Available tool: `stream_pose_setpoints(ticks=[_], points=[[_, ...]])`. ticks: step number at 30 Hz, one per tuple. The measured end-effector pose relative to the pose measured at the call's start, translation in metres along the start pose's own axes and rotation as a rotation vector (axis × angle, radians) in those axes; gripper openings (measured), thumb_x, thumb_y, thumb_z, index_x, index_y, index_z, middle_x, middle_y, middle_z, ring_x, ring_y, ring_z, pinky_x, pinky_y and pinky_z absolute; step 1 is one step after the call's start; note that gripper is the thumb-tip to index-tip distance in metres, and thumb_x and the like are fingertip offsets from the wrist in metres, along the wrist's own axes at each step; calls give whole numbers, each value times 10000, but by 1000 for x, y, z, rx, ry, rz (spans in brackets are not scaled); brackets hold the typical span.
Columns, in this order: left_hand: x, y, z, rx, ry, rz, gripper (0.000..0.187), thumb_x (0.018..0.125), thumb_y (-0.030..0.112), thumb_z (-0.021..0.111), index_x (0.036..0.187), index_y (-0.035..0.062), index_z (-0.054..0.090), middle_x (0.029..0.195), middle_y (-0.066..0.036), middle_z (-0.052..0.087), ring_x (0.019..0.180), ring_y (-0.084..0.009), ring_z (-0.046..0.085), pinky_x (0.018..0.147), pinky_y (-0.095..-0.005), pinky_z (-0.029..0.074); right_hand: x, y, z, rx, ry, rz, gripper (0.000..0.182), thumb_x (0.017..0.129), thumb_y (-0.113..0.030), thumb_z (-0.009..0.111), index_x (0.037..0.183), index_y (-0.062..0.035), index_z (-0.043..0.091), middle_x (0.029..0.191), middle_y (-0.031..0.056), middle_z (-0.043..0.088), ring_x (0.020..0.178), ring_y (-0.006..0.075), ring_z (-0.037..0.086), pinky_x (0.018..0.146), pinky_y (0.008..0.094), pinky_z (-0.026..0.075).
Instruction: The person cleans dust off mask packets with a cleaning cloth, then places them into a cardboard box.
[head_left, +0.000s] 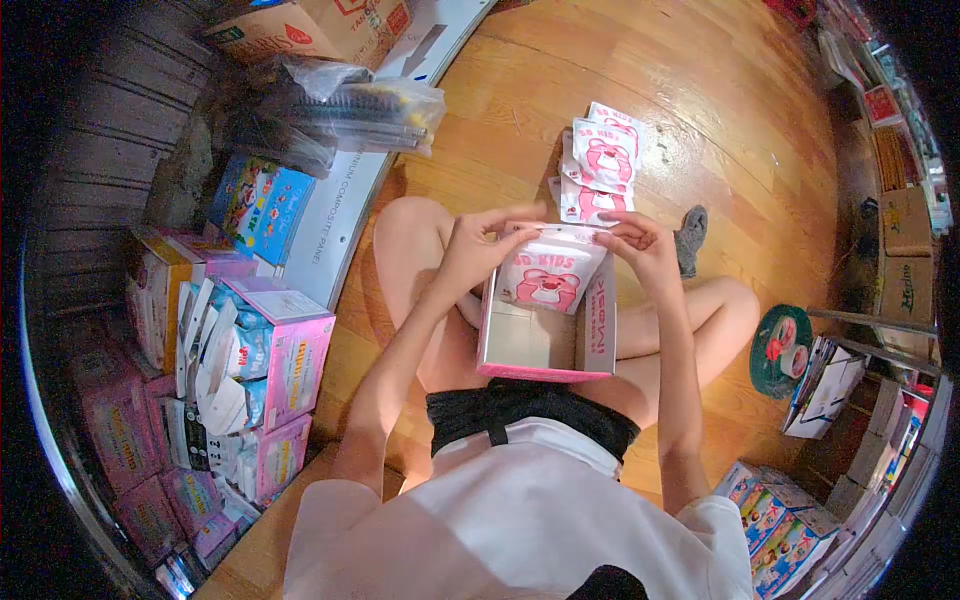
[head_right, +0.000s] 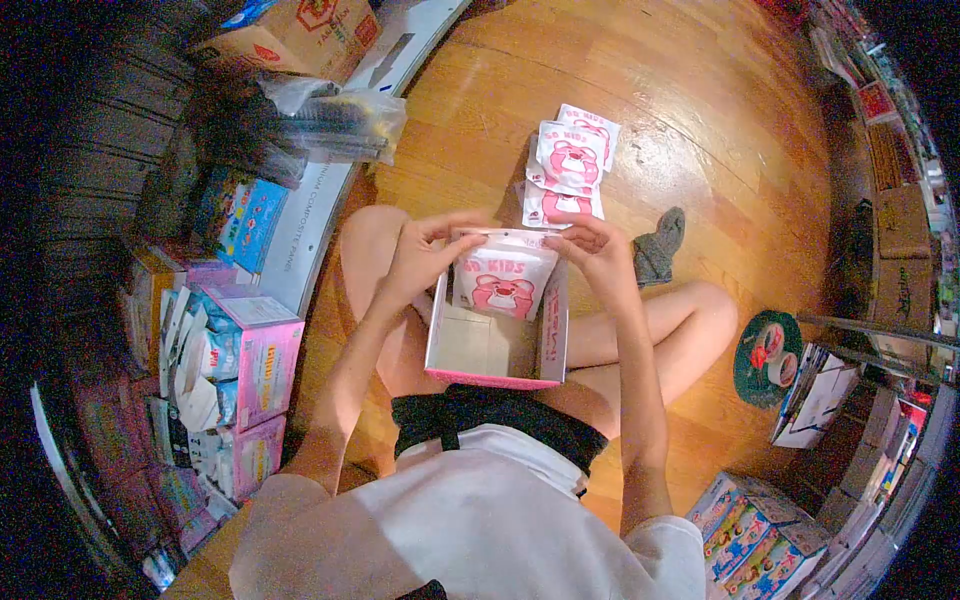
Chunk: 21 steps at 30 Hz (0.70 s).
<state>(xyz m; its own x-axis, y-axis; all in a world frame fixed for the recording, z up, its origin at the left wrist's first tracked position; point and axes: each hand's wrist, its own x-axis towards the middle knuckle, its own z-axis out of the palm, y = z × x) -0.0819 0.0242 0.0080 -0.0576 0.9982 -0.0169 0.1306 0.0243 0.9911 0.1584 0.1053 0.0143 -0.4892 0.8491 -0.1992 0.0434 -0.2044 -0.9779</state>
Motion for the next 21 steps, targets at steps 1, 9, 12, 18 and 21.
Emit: stream_pose_setpoints(ticks=[1,9,12,18,21], points=[[-1,8,2,-93,12,-36,288,812,34,674,1100,29,659,922,-68,702,832,-99,624,766,-238,496,0,2,-1,-6,-4,0,153,821,-1,664,973,9,661,865,61,677,790,101,624,711,220,492],[-1,7,7,11,100,-1,209,819,9,661,1026,33,663,893,-57,693,823,-112,637,763,-245,500,4,17,-5,199,-1,42,158,818,-19,672,975,0,663,899,48,677,838,101,616,758,233,475],[1,-8,5,43,77,66,137,815,-6,648,944,27,681,876,-62,688,840,-126,635,777,-258,489,5,21,-3,218,37,77,158,815,-25,676,970,-2,662,901,48,677,837,105,619,770,238,473],[-2,2,-2,109,-46,79,113,810,-4,636,907,10,693,955,-89,673,930,-156,611,820,-267,463,5,16,-1,151,7,30,148,812,-26,679,958,-3,659,902,54,679,842,108,623,773,237,472],[-2,6,-1,163,-62,118,144,816,12,638,948,24,694,1002,-102,658,945,-179,602,837,-282,459,4,13,0,90,15,31,146,819,-33,676,961,-5,657,902,53,679,844,105,623,762,232,477]])
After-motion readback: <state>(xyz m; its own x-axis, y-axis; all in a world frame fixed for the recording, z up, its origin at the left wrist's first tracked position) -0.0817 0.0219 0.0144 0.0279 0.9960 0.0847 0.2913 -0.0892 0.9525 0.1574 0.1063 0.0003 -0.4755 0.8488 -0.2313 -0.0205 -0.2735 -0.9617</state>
